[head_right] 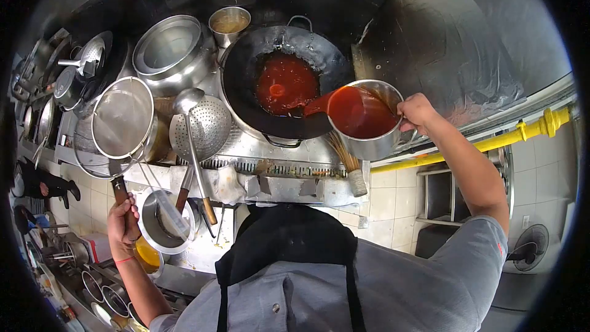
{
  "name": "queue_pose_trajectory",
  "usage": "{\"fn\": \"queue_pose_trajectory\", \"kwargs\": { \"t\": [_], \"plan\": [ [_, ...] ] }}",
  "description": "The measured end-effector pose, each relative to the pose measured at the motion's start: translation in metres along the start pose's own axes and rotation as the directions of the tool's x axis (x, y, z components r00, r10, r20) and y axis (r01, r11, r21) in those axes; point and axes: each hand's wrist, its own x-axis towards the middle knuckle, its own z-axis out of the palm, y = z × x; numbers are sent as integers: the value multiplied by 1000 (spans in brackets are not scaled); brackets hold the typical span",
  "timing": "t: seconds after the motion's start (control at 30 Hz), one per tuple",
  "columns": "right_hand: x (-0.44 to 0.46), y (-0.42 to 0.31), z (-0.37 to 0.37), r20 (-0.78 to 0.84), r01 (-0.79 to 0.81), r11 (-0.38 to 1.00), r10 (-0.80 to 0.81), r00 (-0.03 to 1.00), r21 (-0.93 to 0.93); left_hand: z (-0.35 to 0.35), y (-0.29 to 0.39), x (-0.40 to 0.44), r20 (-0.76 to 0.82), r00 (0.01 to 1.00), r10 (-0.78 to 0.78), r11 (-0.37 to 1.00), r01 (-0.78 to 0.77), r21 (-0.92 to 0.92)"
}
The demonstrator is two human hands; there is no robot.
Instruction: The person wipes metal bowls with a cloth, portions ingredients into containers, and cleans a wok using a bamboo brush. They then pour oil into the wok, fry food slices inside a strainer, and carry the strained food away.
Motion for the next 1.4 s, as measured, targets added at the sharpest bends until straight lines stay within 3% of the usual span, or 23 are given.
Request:
{"fn": "queue_pose_trajectory", "kwargs": {
  "t": [0.07, 0.13, 0.2, 0.23, 0.27, 0.4, 0.47, 0.5, 0.57, 0.6, 0.73, 0.8, 0.93, 0.97, 1.0, 1.07, 1.1, 1.13, 1.2, 1.33, 1.4],
  "plan": [
    [1, 0, 1, -30, 2, 999, -3, 1000, -38, 0, 10, -4, -73, 995, 69, 992, -60, 109],
    [-2, 0, -1, -28, 24, 999, -25, 999, -21, -13, 13, 0, -222, 920, 323, 850, -180, 495],
    [4, 8, -7, 17, 89, 996, -89, 996, -1, -23, 10, 9, -259, 820, 510, 713, -235, 661],
    [12, 15, -8, 73, 137, 991, -137, 988, 10, -20, 10, 10, -291, 777, 558, 720, -280, 635],
    [5, 7, -1, 7, 106, 994, -106, 994, -16, -32, 11, 18, -237, 772, 589, 652, -281, 704],
    [14, 12, -3, 14, 88, 994, -89, 996, 65, -6, 27, 21, -358, 690, 629, 669, -246, 701],
    [12, 12, -5, 9, 61, 994, -62, 998, 89, -33, 23, 50, -273, 493, 826, 388, -145, 910],
    [9, 12, -6, 11, 66, 993, -68, 998, 100, -38, 21, 55, -269, 483, 833, 381, -148, 913],
    [5, 9, -4, 8, 93, 993, -94, 996, 69, -8, 40, 33, -420, 532, 735, 624, -291, 725],
    [9, 13, -7, 5, 81, 994, -81, 997, 67, -13, 41, 38, -424, 565, 708, 684, -399, 611],
    [9, 14, -4, 2, 81, 988, -82, 997, 128, 19, 68, 15, -349, 669, 656, 744, -495, 449],
    [7, 18, -10, 3, 92, 984, -94, 996, 154, 24, 74, 10, -168, 811, 560, 820, -513, 255],
    [-3, 13, -4, -19, 81, 981, -78, 997, 175, 63, 86, 8, 0, 878, 479, 871, -475, 126],
    [-1, 16, -3, -41, 88, 983, -83, 996, 161, 68, 93, 15, 13, 888, 459, 870, -452, 197],
    [1, 18, -4, -62, 96, 985, -88, 994, 145, 76, 106, 21, 31, 863, 505, 798, -480, 365],
    [-1, 16, -4, -53, 81, 990, -76, 996, 115, 87, 138, 54, -116, 712, 692, 566, -436, 700],
    [-2, 16, -3, -38, 76, 990, -72, 997, 119, 84, 162, 82, 51, 482, 875, 266, -564, 782],
    [-5, 15, -1, -21, 70, 990, -68, 997, 123, 88, 188, 107, 238, 210, 948, -68, -598, 798],
    [-11, 12, 0, -42, 70, 991, -65, 997, 118, 131, 242, 122, 8, 278, 960, 82, -310, 947],
    [-24, 11, -3, -75, -18, 998, 23, 997, 68, 205, 291, 169, -39, 150, 988, 71, -217, 973],
    [-38, 8, -1, -86, -7, 991, 18, 996, 130, 238, 304, 190, 4, 179, 984, 45, -264, 964]
  ]
}}
